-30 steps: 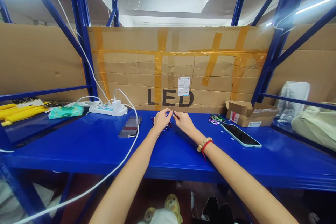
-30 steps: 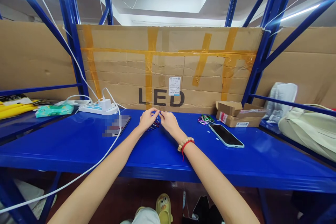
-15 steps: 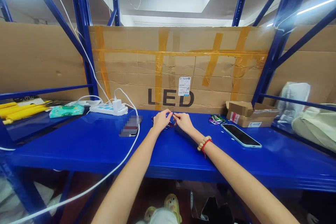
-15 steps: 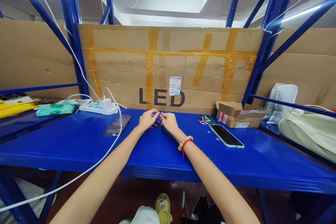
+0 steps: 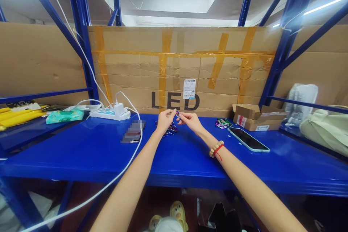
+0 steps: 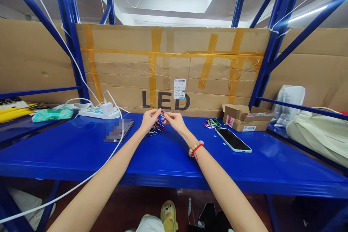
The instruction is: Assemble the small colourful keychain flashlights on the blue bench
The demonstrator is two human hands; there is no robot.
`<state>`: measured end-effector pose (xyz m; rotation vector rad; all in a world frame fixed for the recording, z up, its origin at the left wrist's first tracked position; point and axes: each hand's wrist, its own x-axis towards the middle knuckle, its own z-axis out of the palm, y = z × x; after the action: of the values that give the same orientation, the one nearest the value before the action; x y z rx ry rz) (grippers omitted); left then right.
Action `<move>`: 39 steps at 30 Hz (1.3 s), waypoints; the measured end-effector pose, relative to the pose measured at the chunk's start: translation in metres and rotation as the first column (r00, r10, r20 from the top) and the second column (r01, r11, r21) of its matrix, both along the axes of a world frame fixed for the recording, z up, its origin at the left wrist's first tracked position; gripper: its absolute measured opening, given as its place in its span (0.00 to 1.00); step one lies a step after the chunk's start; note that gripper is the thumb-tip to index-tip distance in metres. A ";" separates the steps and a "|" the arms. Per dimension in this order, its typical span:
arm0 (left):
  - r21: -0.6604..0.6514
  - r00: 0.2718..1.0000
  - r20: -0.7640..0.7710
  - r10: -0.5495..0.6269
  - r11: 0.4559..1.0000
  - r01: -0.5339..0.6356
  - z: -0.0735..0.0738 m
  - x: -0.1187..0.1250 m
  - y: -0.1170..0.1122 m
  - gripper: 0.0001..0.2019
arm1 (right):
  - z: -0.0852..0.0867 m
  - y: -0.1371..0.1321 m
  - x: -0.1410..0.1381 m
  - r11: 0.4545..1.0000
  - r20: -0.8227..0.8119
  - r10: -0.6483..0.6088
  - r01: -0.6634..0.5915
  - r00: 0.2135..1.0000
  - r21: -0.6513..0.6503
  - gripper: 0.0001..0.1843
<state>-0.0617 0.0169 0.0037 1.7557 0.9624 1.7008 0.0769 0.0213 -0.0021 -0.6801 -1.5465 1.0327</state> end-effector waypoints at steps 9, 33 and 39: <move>-0.055 0.972 -0.178 0.157 0.984 -0.169 -0.006 -0.006 0.005 0.19 | 0.001 -0.005 0.004 0.978 0.320 -0.100 0.034 0.942 0.205 0.24; -0.089 0.895 -0.373 0.245 0.951 -0.297 -0.011 -0.008 0.004 0.18 | 0.006 -0.019 0.001 0.784 0.725 -0.590 0.037 0.355 0.620 0.08; -0.085 0.884 -0.384 0.266 0.943 -0.320 -0.012 -0.010 0.006 0.18 | 0.006 -0.021 -0.002 0.778 0.743 -0.616 0.057 0.262 0.625 0.08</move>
<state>-0.0714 0.0228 -0.0081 1.9451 1.5498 1.4438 0.0749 -0.0002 0.0044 -1.3128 -2.3504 -0.3245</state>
